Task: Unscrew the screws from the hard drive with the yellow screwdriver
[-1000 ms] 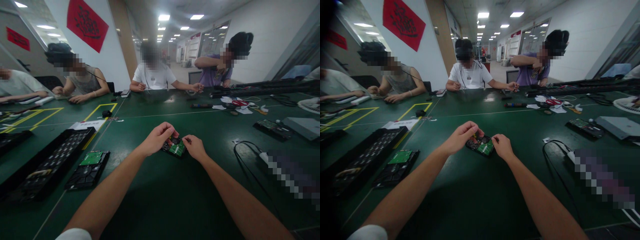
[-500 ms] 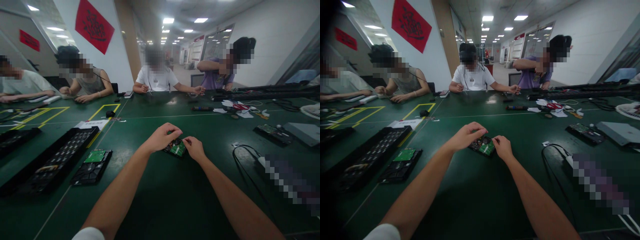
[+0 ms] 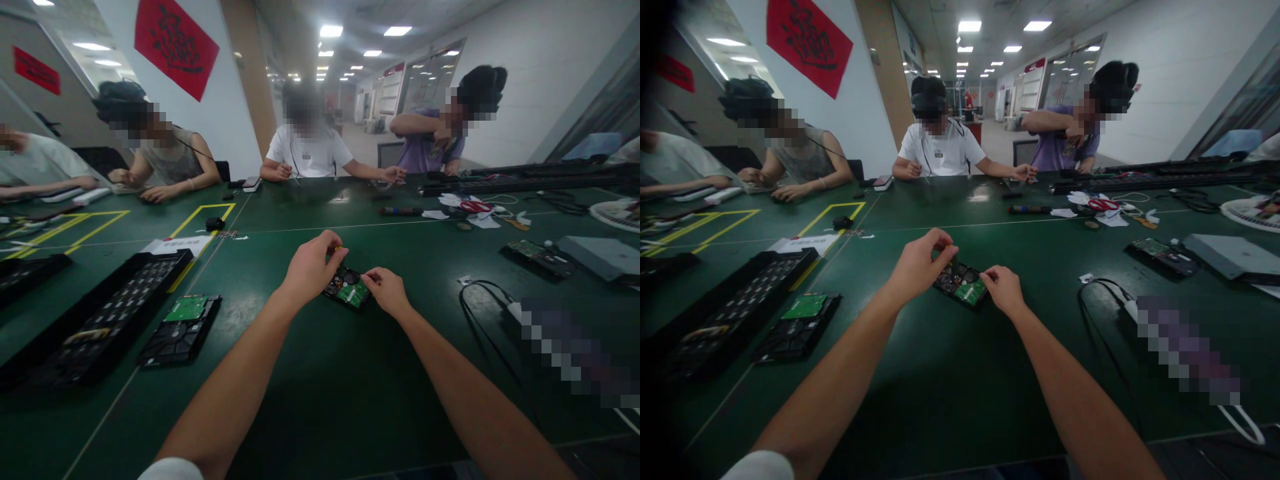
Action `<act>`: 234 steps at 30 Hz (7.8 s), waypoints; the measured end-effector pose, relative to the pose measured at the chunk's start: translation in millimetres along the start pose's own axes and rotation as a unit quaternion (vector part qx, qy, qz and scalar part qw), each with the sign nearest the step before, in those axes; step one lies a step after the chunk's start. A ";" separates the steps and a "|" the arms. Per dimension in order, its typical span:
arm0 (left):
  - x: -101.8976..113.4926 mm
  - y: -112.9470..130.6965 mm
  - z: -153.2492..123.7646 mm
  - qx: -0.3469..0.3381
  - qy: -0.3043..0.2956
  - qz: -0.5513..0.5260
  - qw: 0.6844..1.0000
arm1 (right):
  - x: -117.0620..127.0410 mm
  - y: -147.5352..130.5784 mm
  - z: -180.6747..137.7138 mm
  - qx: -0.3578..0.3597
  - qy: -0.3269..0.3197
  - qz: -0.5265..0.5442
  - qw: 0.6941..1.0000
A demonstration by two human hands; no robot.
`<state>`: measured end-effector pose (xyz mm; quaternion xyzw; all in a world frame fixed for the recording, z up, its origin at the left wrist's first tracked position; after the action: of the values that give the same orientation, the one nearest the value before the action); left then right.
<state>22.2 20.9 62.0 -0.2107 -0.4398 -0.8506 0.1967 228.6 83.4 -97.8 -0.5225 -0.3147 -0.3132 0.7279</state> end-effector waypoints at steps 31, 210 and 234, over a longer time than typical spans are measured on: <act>-21.8 -20.8 -8.4 0.064 0.039 -0.218 0.973 | -2.1 0.4 1.5 0.005 0.002 -0.009 1.000; -41.5 -25.9 -9.2 0.161 -0.070 -0.439 0.881 | -3.1 0.1 -1.9 -0.014 -0.023 0.036 0.999; -32.4 -30.7 -7.6 0.176 -0.019 -0.392 0.903 | -3.2 0.4 0.1 -0.007 -0.021 0.015 1.000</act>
<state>31.8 35.8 20.4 0.0005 -0.6330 -0.7635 -0.1277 227.0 84.0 -100.5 -0.5385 -0.3200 -0.2936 0.7221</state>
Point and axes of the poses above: each hand's wrist, its own z-axis towards the middle knuckle, its own x-axis out of the back of the hand, y = z × x, the point moved 8 cm from there along z, towards the middle knuckle, and after that the axes turned 9 degrees about -z, right-handed, at the moved point
